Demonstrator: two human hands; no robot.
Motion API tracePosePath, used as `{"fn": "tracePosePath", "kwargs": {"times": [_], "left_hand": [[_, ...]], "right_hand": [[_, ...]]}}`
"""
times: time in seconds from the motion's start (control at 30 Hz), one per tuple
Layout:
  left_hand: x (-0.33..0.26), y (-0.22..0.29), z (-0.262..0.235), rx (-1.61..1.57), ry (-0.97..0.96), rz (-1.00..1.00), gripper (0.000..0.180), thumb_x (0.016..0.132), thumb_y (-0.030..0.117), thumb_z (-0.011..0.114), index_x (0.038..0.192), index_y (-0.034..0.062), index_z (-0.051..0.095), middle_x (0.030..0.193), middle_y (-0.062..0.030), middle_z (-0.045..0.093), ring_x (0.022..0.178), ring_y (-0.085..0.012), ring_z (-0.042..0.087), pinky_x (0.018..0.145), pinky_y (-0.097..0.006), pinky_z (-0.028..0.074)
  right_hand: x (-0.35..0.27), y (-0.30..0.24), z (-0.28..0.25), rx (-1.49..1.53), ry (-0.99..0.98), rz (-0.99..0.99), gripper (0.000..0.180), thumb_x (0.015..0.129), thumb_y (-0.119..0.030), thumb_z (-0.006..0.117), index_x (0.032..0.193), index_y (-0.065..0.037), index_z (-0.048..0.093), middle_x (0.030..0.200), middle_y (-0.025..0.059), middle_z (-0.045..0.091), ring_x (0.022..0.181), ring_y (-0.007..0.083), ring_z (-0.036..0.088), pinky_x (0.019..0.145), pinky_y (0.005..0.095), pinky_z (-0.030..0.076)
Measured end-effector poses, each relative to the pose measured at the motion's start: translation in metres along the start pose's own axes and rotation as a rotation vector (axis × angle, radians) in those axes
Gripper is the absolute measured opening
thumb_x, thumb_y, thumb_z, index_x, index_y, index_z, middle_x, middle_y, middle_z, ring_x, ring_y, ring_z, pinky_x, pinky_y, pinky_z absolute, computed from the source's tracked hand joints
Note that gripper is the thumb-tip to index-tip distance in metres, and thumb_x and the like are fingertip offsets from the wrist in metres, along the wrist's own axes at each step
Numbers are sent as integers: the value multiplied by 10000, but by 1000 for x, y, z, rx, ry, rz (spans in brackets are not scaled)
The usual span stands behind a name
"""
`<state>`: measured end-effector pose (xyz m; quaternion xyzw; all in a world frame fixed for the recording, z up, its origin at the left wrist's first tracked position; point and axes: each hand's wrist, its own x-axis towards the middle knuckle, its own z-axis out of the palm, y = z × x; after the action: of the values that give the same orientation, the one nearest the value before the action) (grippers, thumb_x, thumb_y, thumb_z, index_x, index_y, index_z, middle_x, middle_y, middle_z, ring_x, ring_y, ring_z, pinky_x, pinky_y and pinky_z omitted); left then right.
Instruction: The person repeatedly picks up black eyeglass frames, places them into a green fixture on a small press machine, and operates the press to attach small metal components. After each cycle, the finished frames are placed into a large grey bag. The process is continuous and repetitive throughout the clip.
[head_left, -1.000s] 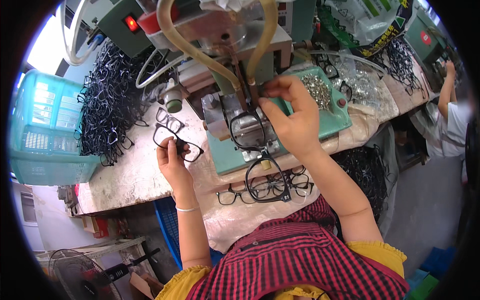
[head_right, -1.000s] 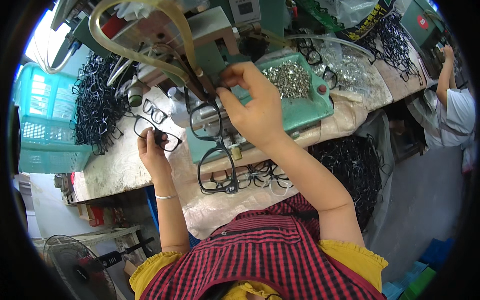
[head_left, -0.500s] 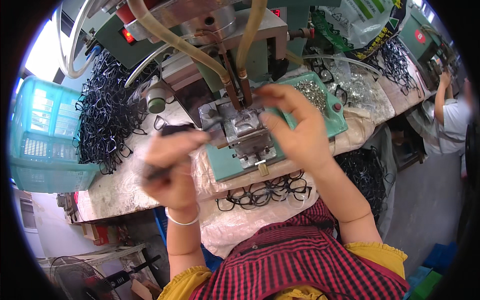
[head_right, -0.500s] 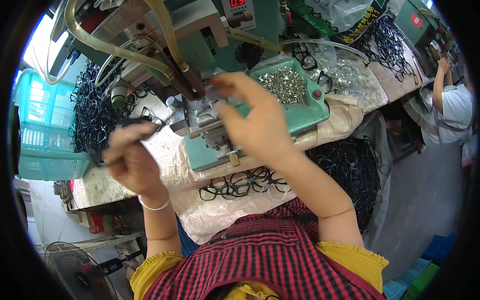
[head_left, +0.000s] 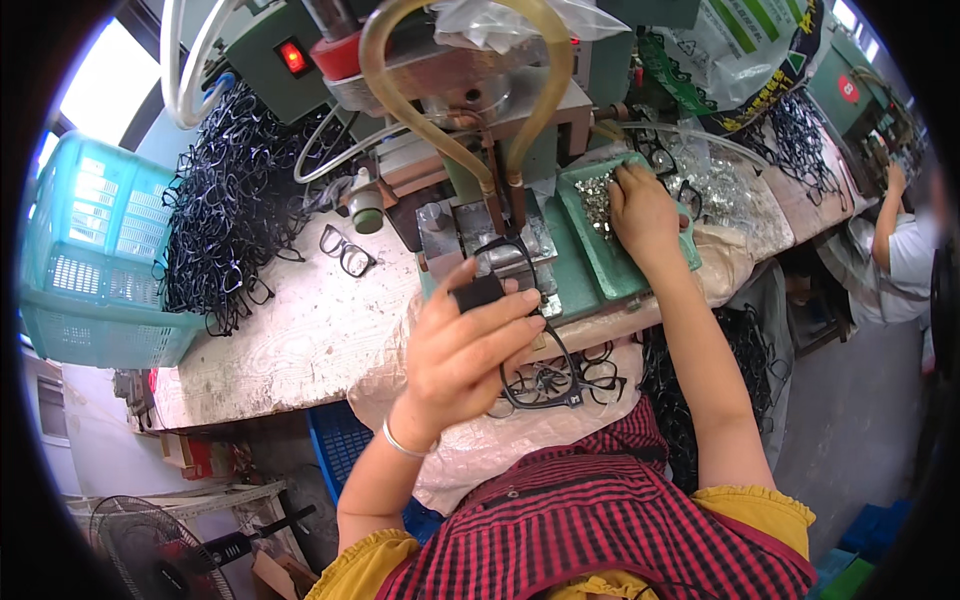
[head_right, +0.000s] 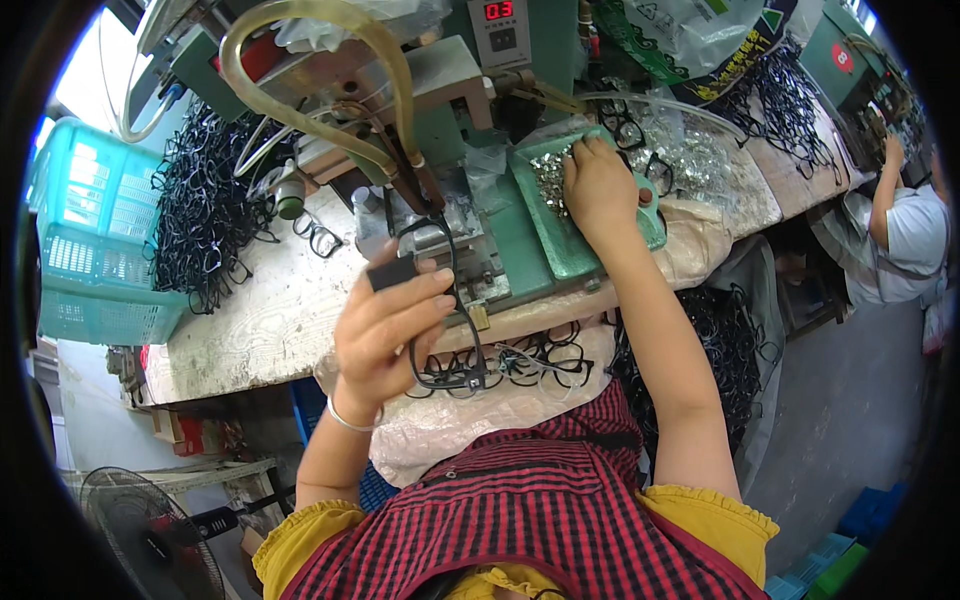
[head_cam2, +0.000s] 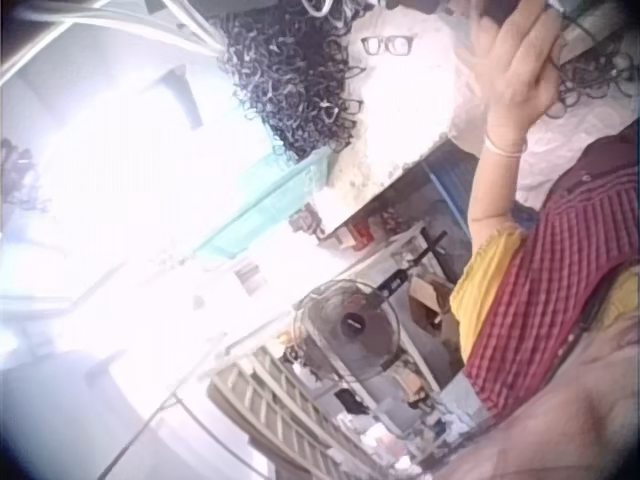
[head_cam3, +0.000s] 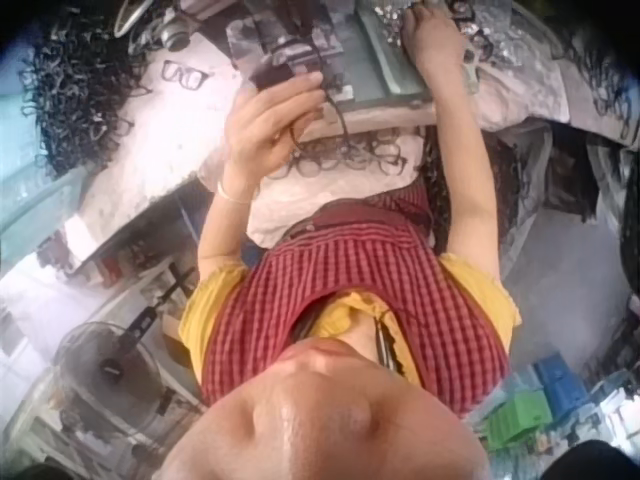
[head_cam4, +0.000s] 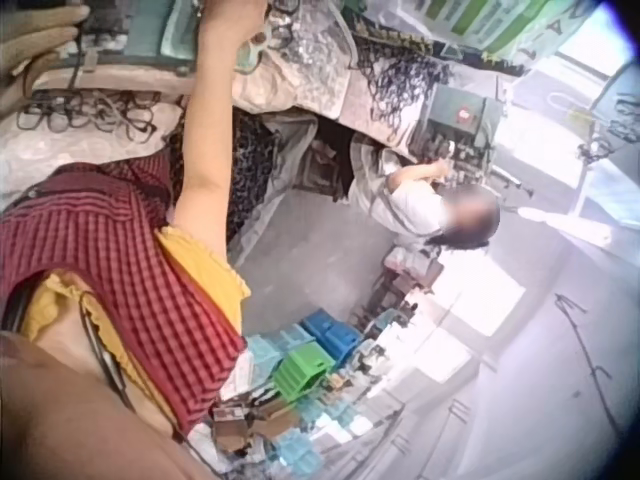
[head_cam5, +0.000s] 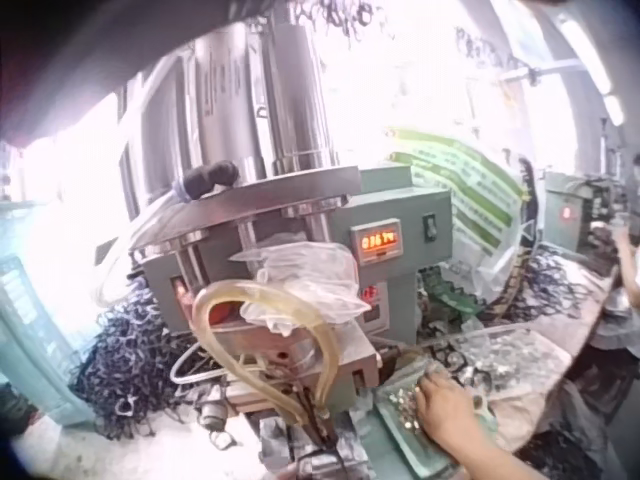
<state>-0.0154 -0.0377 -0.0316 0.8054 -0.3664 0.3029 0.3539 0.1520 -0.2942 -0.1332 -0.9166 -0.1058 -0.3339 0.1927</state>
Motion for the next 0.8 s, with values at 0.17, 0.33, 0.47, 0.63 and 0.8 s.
{"fn": "tracePosePath", "kwargs": {"times": [0.17, 0.33, 0.47, 0.63, 0.8], "left_hand": [[-72, 21, 0, 126, 215, -250, 341, 864, 30, 677, 1197, -10, 616, 1212, -218, 649, 1131, -329, 631, 985, -409, 491], [-76, -39, -34, 188, 522, -550, 256, 900, -44, 614, 1149, -3, 660, 1114, -124, 687, 1022, -212, 639, 883, -314, 500], [-78, -105, -72, 362, 366, -580, 233, 908, -15, 616, 1130, 25, 673, 1124, -111, 689, 1053, -242, 645, 895, -331, 499], [-83, -180, -84, 685, -150, -540, 536, 793, -97, 511, 1273, 117, 617, 1356, -133, 585, 1177, -387, 557, 999, -435, 460], [-105, -235, -76, 681, -355, -511, 367, 797, -10, 595, 1143, 79, 677, 1203, -114, 660, 1025, -367, 589, 908, -428, 489]], "right_hand": [[-12, -20, -30, 182, 9, 98, 103, 839, -70, 656, 884, -1, 718, 957, 157, 700, 907, 358, 659, 820, 414, 520], [10, -13, -6, 133, -90, -101, 176, 859, -132, 664, 989, -21, 707, 1050, 157, 691, 982, 345, 652, 866, 408, 521], [-1, -25, -13, 100, -129, -162, 217, 862, -168, 668, 1034, -39, 700, 1112, 135, 682, 1028, 334, 644, 888, 403, 523], [-9, -16, -26, 232, -124, -78, 96, 830, -103, 659, 893, -32, 668, 928, 149, 655, 887, 368, 636, 765, 444, 512], [21, 6, -5, 214, -138, 6, 104, 854, -143, 641, 859, -42, 663, 871, 162, 667, 853, 393, 637, 743, 465, 512]]}}
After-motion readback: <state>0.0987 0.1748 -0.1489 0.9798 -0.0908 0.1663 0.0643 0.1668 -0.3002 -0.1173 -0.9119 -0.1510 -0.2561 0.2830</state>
